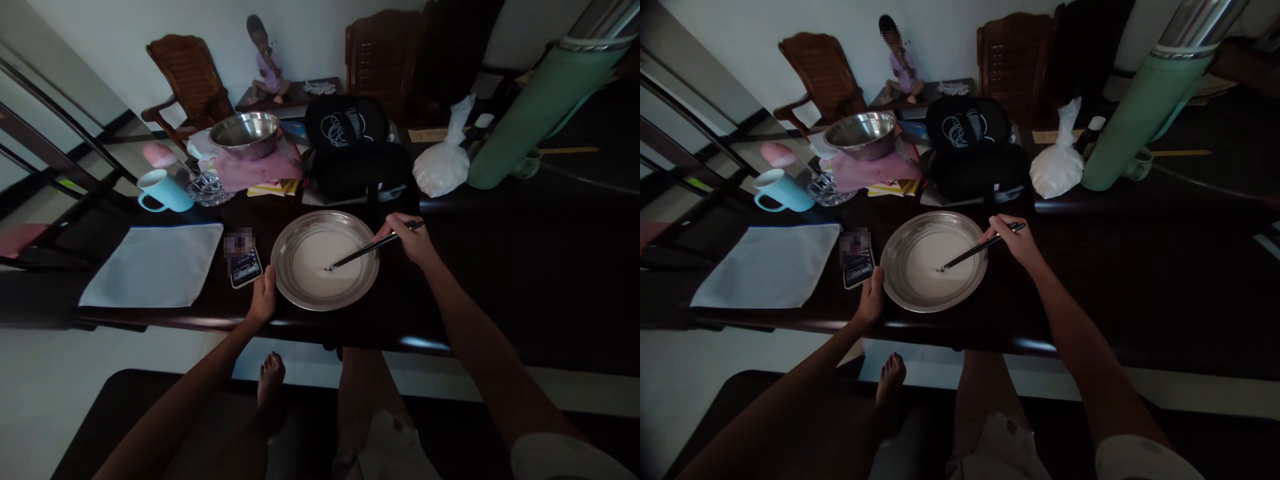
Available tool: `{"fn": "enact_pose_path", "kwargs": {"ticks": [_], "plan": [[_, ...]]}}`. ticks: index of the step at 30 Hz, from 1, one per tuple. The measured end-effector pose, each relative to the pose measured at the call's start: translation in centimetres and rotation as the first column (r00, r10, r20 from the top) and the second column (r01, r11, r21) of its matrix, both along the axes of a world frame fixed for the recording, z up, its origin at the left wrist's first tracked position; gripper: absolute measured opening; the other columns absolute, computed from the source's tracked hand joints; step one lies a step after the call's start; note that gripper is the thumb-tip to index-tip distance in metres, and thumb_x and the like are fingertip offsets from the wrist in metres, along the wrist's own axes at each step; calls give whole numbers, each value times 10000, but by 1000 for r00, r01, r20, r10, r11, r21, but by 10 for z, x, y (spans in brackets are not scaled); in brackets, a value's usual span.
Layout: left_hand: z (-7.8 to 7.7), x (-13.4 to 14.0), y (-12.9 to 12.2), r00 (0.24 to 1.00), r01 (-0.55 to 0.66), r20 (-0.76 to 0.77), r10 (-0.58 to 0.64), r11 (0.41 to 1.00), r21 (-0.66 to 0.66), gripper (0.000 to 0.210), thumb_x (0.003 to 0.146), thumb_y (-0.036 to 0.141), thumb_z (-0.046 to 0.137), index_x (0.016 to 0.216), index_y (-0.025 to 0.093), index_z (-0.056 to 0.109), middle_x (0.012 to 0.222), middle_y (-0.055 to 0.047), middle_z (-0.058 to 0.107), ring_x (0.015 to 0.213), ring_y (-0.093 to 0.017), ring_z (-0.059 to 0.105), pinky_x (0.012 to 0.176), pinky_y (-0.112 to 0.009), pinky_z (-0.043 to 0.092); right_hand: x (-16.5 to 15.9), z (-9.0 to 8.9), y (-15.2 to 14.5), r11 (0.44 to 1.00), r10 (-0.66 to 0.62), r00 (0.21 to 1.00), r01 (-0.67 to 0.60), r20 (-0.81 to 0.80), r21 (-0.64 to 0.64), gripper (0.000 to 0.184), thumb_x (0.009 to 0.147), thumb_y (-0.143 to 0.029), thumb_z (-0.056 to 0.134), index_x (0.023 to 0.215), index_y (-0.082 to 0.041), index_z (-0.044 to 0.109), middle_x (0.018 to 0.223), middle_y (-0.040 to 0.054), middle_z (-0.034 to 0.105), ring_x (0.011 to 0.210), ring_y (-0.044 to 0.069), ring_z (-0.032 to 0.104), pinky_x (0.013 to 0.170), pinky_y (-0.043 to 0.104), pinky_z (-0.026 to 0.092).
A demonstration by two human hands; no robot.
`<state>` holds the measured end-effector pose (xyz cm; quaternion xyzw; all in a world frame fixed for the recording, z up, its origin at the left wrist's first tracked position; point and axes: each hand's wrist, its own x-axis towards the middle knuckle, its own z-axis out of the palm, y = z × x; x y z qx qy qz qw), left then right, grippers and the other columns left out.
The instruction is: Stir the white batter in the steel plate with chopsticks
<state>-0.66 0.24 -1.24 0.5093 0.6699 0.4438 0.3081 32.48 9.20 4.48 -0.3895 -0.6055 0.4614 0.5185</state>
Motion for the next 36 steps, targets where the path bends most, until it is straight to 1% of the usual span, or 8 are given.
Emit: {"fn": "enact_pose_path", "kwargs": {"ticks": [5,9,14,16,21,26,32,36], "plan": [[0,0,0,1000,6,-20,-6,1000,19,617,908,717,431,552,217,482,547,-19,507,604,-183,523,612,-298,483,-2,0,-1,999,35,999,-35,39,-4,451,819,-659,674,648,-242,694,702,26,775,732,211,740,802,371,573],[2,1,0,1000,22,-11,-22,1000,12,623,902,732,419,572,210,504,568,-21,521,611,-181,518,626,-303,477,1,0,1,999,-39,999,39,-12,-8,493,825,-673,655,587,-241,655,624,21,746,626,196,708,713,360,566],[2,1,0,1000,4,10,-4,1000,0,588,931,674,439,582,206,515,564,-22,523,647,-197,553,654,-304,494,-2,-3,0,999,52,997,-52,48,2,464,837,-653,654,626,-241,681,667,21,762,717,213,738,788,372,573],[1,1,0,1000,-5,15,5,1000,-3,584,932,670,441,584,207,517,562,-20,516,645,-197,549,651,-303,488,-2,-2,0,999,39,998,-39,54,3,454,826,-655,667,647,-238,689,701,24,776,754,218,745,813,378,573],[1,1,1,1000,-3,10,3,1000,-11,603,926,686,432,578,201,524,576,-28,535,631,-190,540,632,-298,481,1,-1,2,999,-37,999,37,-14,-7,501,835,-667,647,576,-239,643,607,22,738,611,193,705,691,352,564],[2,1,0,1000,1,-11,-1,1000,0,623,917,714,418,581,201,526,575,-27,541,636,-193,545,636,-301,488,-2,-3,0,998,54,997,-54,46,8,441,849,-631,658,645,-242,695,692,19,771,723,203,735,798,362,568],[2,1,0,1000,2,2,-2,1000,-12,597,934,677,419,570,211,503,564,-23,508,637,-194,532,645,-301,480,0,-1,1,1000,-26,999,26,-24,-1,470,839,-646,660,596,-243,661,633,17,748,645,198,711,736,362,557],[1,1,0,1000,1,-13,-1,1000,-1,609,925,697,417,573,208,501,577,-22,517,624,-182,514,629,-295,467,-2,-2,-1,998,65,998,-65,24,1,447,851,-627,659,623,-243,686,652,18,751,693,208,728,772,369,558]]}}
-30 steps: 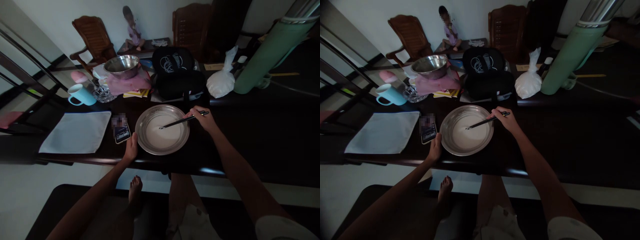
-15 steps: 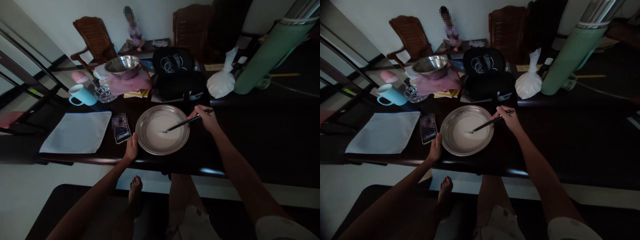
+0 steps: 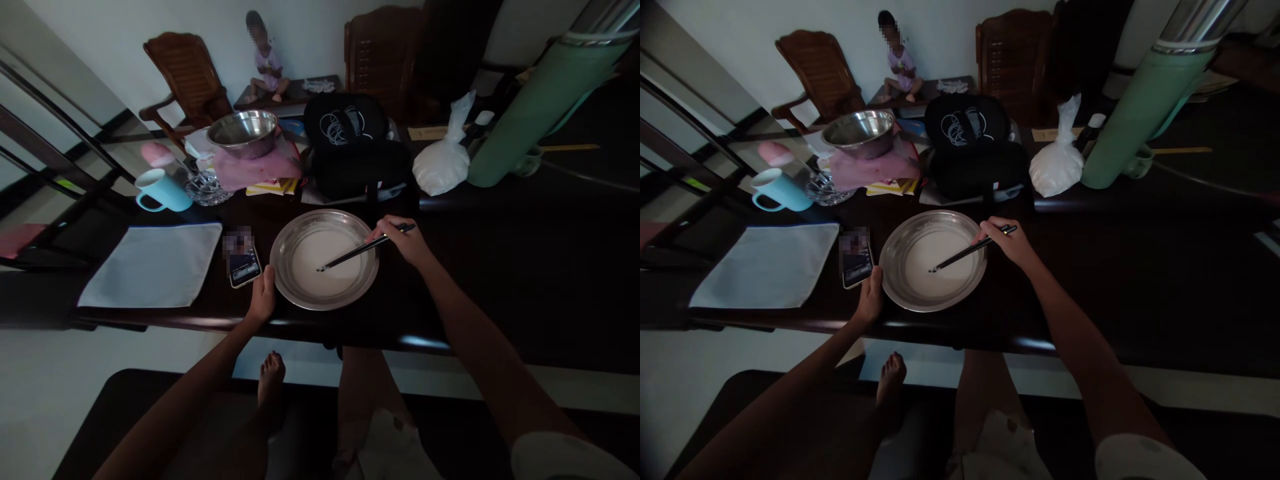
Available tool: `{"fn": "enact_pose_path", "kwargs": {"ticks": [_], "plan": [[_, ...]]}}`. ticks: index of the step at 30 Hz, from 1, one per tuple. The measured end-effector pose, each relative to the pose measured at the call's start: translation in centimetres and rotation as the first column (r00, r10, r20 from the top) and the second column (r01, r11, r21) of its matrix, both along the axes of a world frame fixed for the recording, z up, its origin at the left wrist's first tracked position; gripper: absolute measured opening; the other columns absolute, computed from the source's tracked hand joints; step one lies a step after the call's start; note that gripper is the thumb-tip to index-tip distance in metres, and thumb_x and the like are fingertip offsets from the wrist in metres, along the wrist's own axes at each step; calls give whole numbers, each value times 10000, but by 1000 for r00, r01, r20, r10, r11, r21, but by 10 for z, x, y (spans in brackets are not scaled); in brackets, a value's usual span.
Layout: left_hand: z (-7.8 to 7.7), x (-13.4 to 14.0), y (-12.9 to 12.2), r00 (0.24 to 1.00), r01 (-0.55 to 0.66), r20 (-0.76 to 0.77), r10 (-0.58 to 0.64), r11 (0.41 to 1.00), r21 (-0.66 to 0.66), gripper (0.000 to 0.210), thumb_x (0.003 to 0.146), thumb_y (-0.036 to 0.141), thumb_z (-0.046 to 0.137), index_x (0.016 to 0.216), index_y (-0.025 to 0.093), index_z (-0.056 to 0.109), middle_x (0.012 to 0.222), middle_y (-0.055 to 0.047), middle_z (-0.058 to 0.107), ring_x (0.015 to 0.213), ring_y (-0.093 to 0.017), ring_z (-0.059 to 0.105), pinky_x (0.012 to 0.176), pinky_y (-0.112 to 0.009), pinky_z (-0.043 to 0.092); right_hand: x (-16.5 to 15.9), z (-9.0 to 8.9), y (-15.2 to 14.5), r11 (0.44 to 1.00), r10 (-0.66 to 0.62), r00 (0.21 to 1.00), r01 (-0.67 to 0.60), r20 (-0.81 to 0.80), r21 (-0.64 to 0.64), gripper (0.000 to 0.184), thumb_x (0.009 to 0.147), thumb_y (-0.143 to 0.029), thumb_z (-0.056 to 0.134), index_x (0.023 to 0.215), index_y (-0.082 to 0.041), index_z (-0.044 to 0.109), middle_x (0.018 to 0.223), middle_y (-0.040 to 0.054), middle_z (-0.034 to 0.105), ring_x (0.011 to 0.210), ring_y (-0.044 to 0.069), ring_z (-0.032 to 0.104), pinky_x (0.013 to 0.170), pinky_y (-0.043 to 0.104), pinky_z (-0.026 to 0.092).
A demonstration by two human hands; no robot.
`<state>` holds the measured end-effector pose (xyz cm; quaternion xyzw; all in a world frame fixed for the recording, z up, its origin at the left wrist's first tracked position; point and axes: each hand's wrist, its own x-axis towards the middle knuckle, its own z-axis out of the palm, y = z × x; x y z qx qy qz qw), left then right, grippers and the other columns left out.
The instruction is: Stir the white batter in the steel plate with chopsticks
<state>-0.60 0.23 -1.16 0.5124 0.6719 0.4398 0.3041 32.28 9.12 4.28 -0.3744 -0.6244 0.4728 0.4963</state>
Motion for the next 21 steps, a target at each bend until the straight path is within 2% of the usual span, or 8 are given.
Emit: {"fn": "enact_pose_path", "kwargs": {"ticks": [3,6,8,12,14,18,21], "plan": [[-1,0,0,1000,10,-22,-10,1000,6,654,893,769,396,563,211,484,563,-18,506,598,-173,495,604,-296,457,0,1,0,1000,-16,1000,16,9,3,436,836,-634,673,656,-238,702,707,23,774,736,207,737,803,366,560],[-1,0,0,999,24,-33,-23,1000,12,710,846,849,359,554,213,477,546,-15,494,580,-170,485,593,-302,451,2,1,1,997,-76,996,76,-39,-1,465,832,-646,670,618,-234,677,660,21,760,664,195,719,747,355,560],[0,1,0,999,35,-38,-34,999,22,729,830,872,348,556,210,484,549,-16,503,581,-171,490,594,-304,452,2,1,2,997,-72,996,72,-49,4,485,839,-650,659,588,-235,663,618,19,742,629,194,708,714,352,558],[0,1,0,998,41,-47,-39,998,43,729,838,865,347,565,206,499,555,-17,513,585,-171,495,592,-306,446,0,-1,1,1000,1,1000,-1,3,19,449,841,-632,669,627,-238,692,665,20,762,702,205,734,775,360,566],[-1,0,0,999,36,-39,-34,998,42,719,850,849,353,567,206,505,560,-20,513,588,-171,493,597,-308,447,0,-1,1,1000,-10,1000,10,3,22,426,844,-619,675,657,-237,701,706,23,776,734,204,742,802,361,565],[-3,-1,1,999,39,-23,-38,999,20,706,852,838,359,541,215,474,547,-18,486,578,-167,475,603,-308,448,1,-1,3,997,-73,996,74,-49,18,465,857,-625,652,610,-232,665,641,20,750,654,183,721,735,342,562],[-4,-2,1,999,39,-30,-38,999,21,703,856,833,361,548,212,480,551,-20,492,584,-167,476,599,-304,442,1,-2,2,999,-36,998,37,-44,20,476,860,-626,648,596,-230,661,611,17,735,629,180,714,721,337,564]]}}
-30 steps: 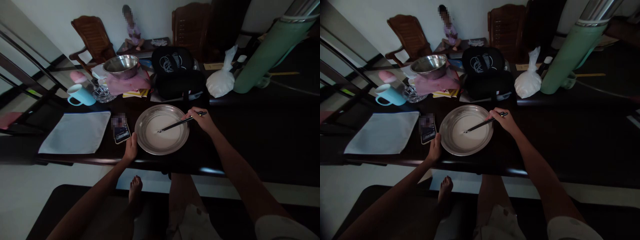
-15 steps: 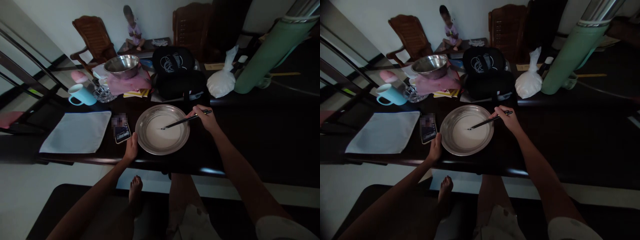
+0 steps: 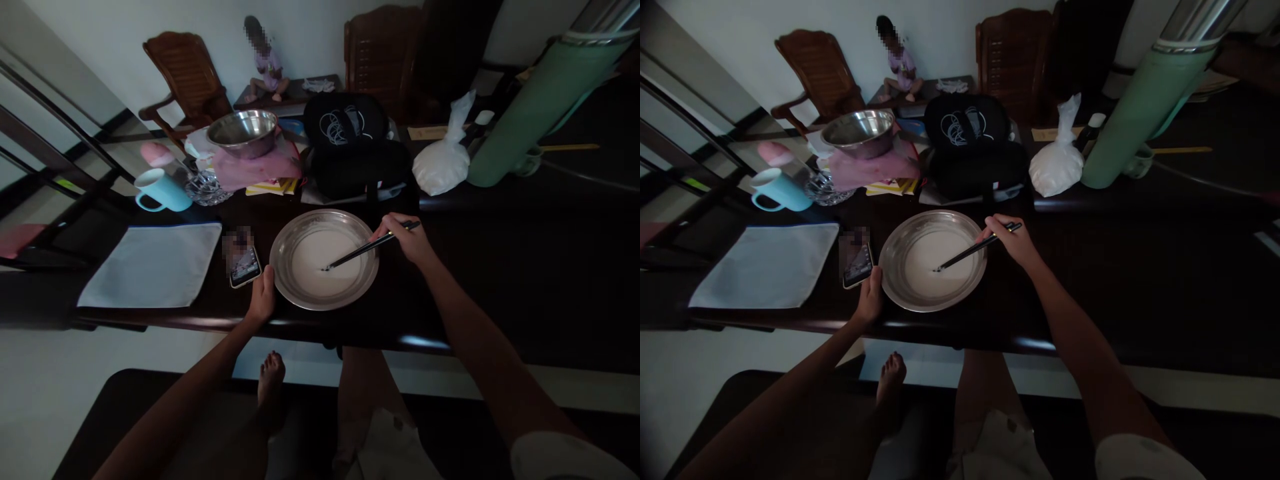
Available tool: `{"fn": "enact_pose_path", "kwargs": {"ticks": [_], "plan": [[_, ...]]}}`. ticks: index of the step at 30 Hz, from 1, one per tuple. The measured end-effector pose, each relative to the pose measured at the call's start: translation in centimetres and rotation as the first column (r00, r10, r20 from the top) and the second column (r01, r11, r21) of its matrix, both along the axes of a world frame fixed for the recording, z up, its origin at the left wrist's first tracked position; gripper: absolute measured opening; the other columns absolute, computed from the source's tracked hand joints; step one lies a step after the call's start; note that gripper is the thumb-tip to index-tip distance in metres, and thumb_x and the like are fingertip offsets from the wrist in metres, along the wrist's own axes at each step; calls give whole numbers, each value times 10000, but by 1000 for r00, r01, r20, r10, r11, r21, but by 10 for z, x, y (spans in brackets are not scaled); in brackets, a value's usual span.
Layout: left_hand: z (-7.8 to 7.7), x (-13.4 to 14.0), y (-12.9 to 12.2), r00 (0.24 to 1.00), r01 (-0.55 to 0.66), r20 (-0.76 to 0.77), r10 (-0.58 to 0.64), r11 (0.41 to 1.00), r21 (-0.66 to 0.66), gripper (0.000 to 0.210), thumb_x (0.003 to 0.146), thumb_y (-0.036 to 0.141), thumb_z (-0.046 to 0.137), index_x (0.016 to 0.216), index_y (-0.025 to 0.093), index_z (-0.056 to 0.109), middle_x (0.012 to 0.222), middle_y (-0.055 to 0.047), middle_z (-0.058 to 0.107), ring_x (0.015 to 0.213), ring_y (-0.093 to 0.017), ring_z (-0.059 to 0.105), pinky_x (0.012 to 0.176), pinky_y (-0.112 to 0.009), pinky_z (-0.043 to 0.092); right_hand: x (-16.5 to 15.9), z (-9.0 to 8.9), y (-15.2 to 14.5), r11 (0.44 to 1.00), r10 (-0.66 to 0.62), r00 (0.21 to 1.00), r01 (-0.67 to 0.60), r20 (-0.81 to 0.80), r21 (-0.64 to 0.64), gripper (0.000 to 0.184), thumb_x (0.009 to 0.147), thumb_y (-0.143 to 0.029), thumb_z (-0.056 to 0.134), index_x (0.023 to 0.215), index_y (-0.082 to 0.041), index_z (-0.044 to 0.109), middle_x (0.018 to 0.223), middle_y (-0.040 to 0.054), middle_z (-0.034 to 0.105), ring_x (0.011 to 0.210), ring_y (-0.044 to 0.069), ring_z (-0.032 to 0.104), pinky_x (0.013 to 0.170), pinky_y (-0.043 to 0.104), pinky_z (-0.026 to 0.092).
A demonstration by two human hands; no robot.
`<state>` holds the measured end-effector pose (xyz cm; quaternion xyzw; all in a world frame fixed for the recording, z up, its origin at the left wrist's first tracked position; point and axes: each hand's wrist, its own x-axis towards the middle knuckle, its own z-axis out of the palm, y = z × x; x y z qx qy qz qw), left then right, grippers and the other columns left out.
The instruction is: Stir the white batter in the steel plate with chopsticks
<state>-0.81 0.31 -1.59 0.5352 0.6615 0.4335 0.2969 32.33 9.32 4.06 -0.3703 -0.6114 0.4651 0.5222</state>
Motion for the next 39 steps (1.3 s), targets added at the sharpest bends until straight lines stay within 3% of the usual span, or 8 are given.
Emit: {"fn": "enact_pose_path", "kwargs": {"ticks": [5,10,16,22,26,29,33,39], "plan": [[-1,-1,0,1000,-24,-2,24,1000,2,657,908,753,390,556,207,486,554,-20,508,593,-171,497,601,-293,459,1,1,0,1000,-1,1000,1,17,-9,420,847,-610,678,665,-232,696,710,25,776,739,197,746,783,346,567],[-2,-1,1,1000,-18,-6,18,1000,2,650,911,746,378,545,216,464,549,-17,485,586,-167,477,593,-292,452,1,0,1,999,-51,998,51,-33,-1,489,868,-622,639,579,-227,641,595,17,722,604,176,700,684,333,556],[1,0,0,999,11,-33,-10,1000,16,678,895,793,325,574,216,475,574,-18,496,599,-169,481,613,-300,457,-1,1,-2,1000,-8,1000,8,29,13,433,853,-614,667,656,-230,696,710,27,771,725,195,738,788,354,567],[2,0,0,1000,-3,-24,3,1000,3,652,914,761,363,563,220,461,562,-14,489,589,-170,486,591,-294,456,1,2,-1,998,-59,998,60,-37,12,512,856,-649,636,556,-233,639,566,16,705,571,178,683,644,339,549],[3,1,-1,1000,-7,-25,7,1000,10,669,908,775,356,576,210,490,574,-19,511,604,-176,505,610,-297,469,-3,2,-3,1000,30,999,-30,28,9,463,845,-638,659,618,-235,683,636,15,740,661,191,720,750,355,565],[3,2,0,1000,-18,-11,18,1000,-1,663,919,753,362,574,205,506,581,-25,526,615,-181,520,627,-300,475,-2,3,-3,1000,-13,1000,13,26,1,456,830,-646,672,634,-234,685,670,18,758,696,195,731,767,356,567],[3,1,0,999,-37,21,38,999,-30,620,935,692,401,555,210,493,557,-24,511,621,-188,528,646,-305,483,0,4,-2,997,-72,997,72,-24,1,506,848,-654,643,564,-235,635,587,18,717,600,186,697,676,346,557],[3,2,0,998,-52,44,53,998,-24,602,936,672,424,570,204,516,574,-23,523,630,-187,526,641,-299,474,-4,3,-5,1000,17,998,-17,53,6,443,846,-630,660,636,-241,683,680,18,759,712,201,732,789,366,573]]}}
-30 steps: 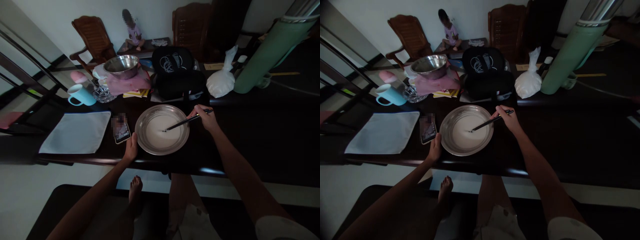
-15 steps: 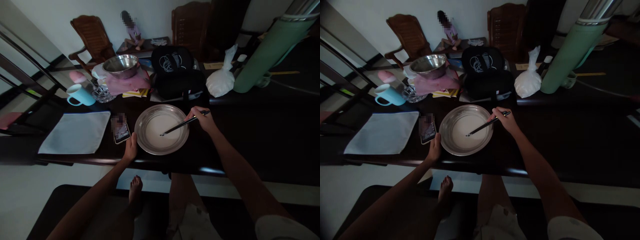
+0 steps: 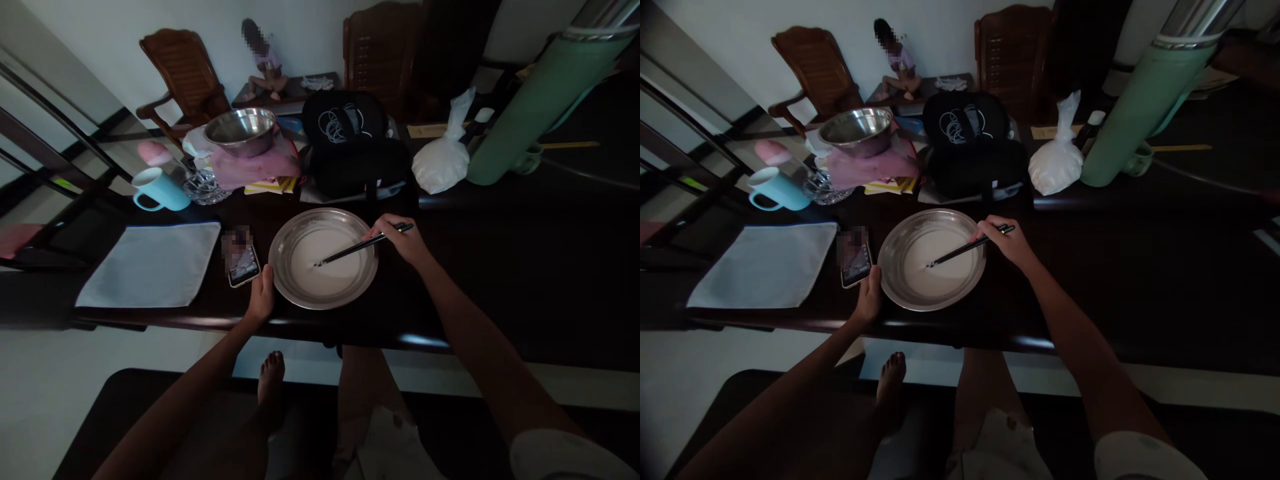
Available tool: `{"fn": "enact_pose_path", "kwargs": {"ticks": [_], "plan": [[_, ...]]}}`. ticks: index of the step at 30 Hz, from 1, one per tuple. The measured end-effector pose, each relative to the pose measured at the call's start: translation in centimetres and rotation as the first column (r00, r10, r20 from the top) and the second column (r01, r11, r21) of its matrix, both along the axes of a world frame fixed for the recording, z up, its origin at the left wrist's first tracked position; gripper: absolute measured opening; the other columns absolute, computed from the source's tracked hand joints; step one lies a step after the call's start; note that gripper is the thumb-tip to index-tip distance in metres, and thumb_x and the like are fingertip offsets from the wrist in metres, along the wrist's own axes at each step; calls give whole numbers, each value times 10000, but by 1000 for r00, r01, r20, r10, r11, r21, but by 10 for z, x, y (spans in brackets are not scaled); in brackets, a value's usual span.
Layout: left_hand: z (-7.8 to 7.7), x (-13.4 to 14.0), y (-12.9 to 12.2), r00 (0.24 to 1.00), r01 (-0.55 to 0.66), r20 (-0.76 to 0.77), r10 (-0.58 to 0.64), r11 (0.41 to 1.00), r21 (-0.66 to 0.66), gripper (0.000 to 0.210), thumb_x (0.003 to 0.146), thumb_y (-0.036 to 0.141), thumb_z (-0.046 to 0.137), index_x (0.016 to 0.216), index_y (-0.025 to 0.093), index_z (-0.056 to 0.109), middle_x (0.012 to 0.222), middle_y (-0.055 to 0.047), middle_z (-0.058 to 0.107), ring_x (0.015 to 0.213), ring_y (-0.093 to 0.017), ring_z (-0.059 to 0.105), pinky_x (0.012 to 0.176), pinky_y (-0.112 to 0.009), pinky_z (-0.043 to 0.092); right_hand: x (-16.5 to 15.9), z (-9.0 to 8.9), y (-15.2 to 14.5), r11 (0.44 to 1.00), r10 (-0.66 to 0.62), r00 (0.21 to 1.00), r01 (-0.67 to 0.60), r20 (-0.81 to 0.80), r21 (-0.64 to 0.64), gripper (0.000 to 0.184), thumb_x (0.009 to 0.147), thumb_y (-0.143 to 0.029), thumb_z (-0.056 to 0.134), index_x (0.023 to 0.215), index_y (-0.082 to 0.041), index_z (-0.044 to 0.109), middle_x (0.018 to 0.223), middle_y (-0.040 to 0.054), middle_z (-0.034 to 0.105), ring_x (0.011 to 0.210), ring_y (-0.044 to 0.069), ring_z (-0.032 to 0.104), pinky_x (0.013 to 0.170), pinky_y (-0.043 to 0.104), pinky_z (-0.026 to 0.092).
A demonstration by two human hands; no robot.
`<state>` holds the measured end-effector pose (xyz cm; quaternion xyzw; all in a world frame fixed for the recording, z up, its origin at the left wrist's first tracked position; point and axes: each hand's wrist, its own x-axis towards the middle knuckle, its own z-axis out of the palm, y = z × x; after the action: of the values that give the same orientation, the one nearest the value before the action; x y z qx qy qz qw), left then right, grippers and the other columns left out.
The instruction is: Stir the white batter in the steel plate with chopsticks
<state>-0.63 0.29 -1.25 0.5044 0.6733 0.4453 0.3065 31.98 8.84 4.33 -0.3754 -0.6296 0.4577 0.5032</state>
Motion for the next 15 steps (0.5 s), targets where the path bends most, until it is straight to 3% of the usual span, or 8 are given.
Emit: {"fn": "enact_pose_path", "kwargs": {"ticks": [4,7,11,15], "plan": [[0,0,0,1000,18,-7,-18,1000,0,618,937,688,408,581,198,529,592,-28,542,626,-184,527,639,-299,476,4,1,3,997,-81,995,81,-54,0,472,843,-638,660,603,-232,662,638,25,744,645,190,713,720,353,564],[0,0,0,1000,16,-2,-16,1000,-6,627,918,720,404,573,207,508,582,-23,519,623,-182,510,633,-301,461,4,0,3,998,-66,995,66,-76,0,505,854,-644,639,563,-231,639,578,20,711,583,184,689,660,344,553],[-1,1,0,1000,14,-17,-14,1000,7,641,897,754,394,563,215,488,570,-20,497,612,-179,487,618,-305,443,1,-2,2,1000,8,1000,-8,-25,-5,454,851,-622,658,621,-230,674,647,22,743,680,195,726,751,352,568],[-2,0,0,1000,17,-7,-17,1000,7,632,910,733,401,557,215,479,564,-21,500,610,-181,497,623,-306,456,4,0,4,998,-60,998,59,-29,-7,448,842,-628,666,630,-233,670,672,22,760,692,195,730,762,359,570]]}}
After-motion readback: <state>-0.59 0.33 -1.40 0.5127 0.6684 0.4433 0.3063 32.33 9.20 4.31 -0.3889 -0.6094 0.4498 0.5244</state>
